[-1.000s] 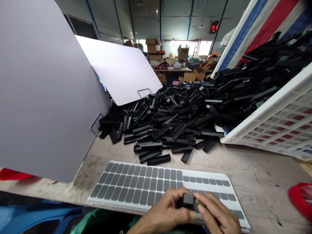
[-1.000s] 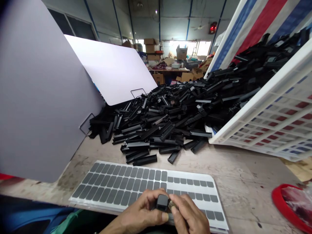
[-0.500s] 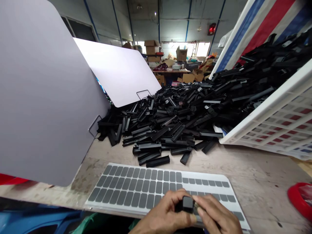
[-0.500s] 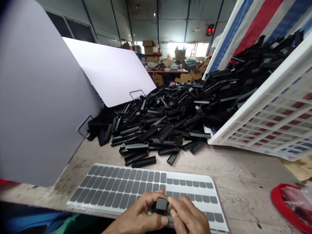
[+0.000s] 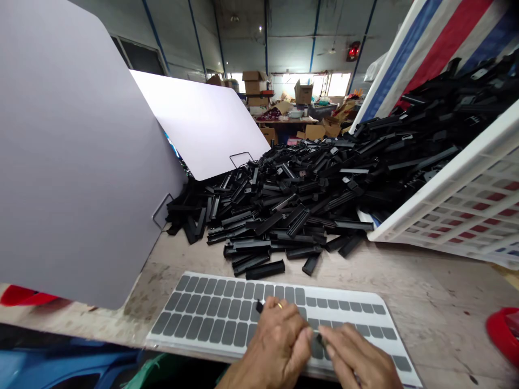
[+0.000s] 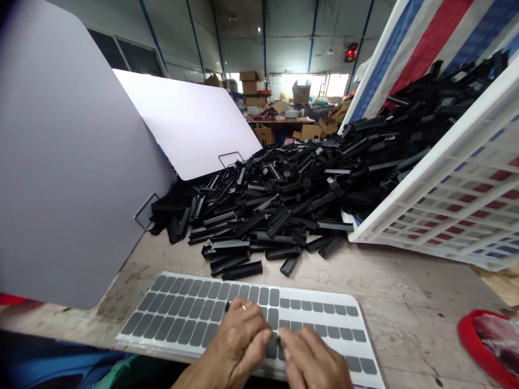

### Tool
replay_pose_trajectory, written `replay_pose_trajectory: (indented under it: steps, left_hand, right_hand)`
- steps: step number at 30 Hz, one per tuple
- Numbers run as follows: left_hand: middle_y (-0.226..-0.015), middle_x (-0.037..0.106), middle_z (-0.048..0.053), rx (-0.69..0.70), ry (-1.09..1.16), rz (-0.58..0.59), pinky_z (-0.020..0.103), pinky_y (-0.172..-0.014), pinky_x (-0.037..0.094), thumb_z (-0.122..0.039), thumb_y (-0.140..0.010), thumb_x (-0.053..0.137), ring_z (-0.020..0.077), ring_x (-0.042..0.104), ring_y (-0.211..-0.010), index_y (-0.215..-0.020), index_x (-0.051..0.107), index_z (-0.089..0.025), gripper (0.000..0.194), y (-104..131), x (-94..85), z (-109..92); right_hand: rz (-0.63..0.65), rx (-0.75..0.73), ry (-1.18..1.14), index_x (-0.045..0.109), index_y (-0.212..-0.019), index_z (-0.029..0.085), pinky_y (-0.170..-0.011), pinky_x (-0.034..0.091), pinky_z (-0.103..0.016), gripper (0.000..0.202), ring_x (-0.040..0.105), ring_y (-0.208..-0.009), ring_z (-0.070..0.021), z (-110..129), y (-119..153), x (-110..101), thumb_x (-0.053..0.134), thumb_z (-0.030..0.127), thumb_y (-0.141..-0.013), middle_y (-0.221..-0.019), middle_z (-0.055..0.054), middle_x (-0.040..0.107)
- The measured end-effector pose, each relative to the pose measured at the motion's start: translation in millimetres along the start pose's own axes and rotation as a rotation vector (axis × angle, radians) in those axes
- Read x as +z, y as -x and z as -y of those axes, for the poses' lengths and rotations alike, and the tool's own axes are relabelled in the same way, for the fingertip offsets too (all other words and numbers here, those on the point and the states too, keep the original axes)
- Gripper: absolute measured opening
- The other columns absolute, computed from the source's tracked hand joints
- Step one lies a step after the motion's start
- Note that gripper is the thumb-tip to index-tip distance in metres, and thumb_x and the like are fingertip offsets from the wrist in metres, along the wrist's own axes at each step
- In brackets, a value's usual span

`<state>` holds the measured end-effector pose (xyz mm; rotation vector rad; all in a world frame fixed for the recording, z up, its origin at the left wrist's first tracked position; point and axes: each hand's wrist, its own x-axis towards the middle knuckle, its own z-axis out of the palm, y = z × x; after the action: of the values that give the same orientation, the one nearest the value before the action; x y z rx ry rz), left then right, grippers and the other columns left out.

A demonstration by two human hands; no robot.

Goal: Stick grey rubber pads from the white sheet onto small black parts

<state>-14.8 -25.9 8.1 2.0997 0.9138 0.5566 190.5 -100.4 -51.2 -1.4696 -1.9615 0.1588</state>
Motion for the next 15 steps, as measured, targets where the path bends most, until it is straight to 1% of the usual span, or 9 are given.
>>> replay_pose_trajectory:
  steps: [2, 3, 5, 7, 9, 12, 15]
  left_hand:
    - [-0.076, 0.053, 0.002, 0.009, -0.214, -0.104, 0.041, -0.087, 0.03, -0.025, -0.1, 0.029, 0.0181, 0.049, -0.077, -0.076, 0.055, -0.017, 0.037, -1.3, -8.8, 3.8]
    - [-0.077, 0.054, 0.003, -0.014, -0.288, -0.117, 0.041, -0.085, 0.031, -0.023, -0.099, 0.029, 0.0183, 0.049, -0.076, -0.076, 0.056, -0.017, 0.036, -1.4, -12.3, 6.4]
    - [-0.079, 0.057, 0.003, -0.059, -0.383, -0.068, 0.042, -0.085, 0.032, -0.019, -0.097, 0.032, 0.0188, 0.051, -0.076, -0.078, 0.056, -0.017, 0.031, -0.6, -13.1, 13.5]
    - [-0.085, 0.06, 0.003, -0.047, -0.434, 0.012, 0.043, -0.088, 0.034, -0.018, -0.096, 0.035, 0.02, 0.053, -0.079, -0.089, 0.058, -0.018, 0.024, 0.2, -3.3, 23.3]
    - [-0.088, 0.061, 0.002, -0.017, -0.472, 0.052, 0.045, -0.091, 0.035, -0.021, -0.096, 0.039, 0.0214, 0.055, -0.082, -0.105, 0.058, -0.021, 0.021, -0.3, 14.1, 35.0]
    - [-0.094, 0.063, 0.003, -0.003, -0.559, 0.038, 0.049, -0.098, 0.035, -0.024, -0.096, 0.044, 0.024, 0.058, -0.089, -0.124, 0.053, -0.025, 0.03, -3.4, 39.3, 50.8]
    - [-0.1, 0.063, 0.005, 0.007, -0.643, 0.022, 0.051, -0.108, 0.03, -0.023, -0.097, 0.044, 0.0252, 0.058, -0.099, -0.128, 0.052, -0.025, 0.032, -5.7, 50.4, 57.9]
  right_hand:
    - [0.015, 0.107, 0.24, 0.071, -0.115, 0.023, -0.068, 0.06, -0.025, 0.033, 0.075, -0.092, -0.0216, -15.3, -2.6, -4.7, 0.042, 0.028, -0.099, -0.108, -0.006, 0.076]
    - [0.035, 0.174, 0.32, 0.07, -0.113, 0.023, -0.066, 0.06, -0.025, 0.034, 0.075, -0.094, -0.0221, -22.7, -4.9, -5.8, 0.039, 0.03, -0.099, -0.111, -0.006, 0.076]
    - [0.109, 0.267, 0.392, 0.067, -0.111, 0.023, -0.06, 0.058, -0.025, 0.034, 0.075, -0.09, -0.0202, -33.5, -11.7, -4.2, 0.036, 0.029, -0.1, -0.11, -0.005, 0.076]
    - [0.175, 0.289, 0.406, 0.063, -0.107, 0.023, -0.058, 0.055, -0.027, 0.03, 0.074, -0.08, -0.0185, -36.9, -21.4, 3.2, 0.035, 0.026, -0.099, -0.104, -0.004, 0.075]
    - [0.204, 0.266, 0.412, 0.061, -0.1, 0.024, -0.058, 0.052, -0.03, 0.025, 0.071, -0.073, -0.0191, -34.4, -33.2, 14.5, 0.036, 0.023, -0.098, -0.093, -0.002, 0.072]
    - [0.242, 0.224, 0.431, 0.057, -0.089, 0.025, -0.061, 0.047, -0.033, 0.021, 0.069, -0.074, -0.0221, -27.3, -50.7, 32.5, 0.039, 0.018, -0.097, -0.084, -0.001, 0.067]
    - [0.261, 0.196, 0.449, 0.056, -0.085, 0.024, -0.064, 0.044, -0.034, 0.021, 0.068, -0.079, -0.0245, -22.6, -61.8, 45.4, 0.04, 0.015, -0.096, -0.084, -0.003, 0.064]
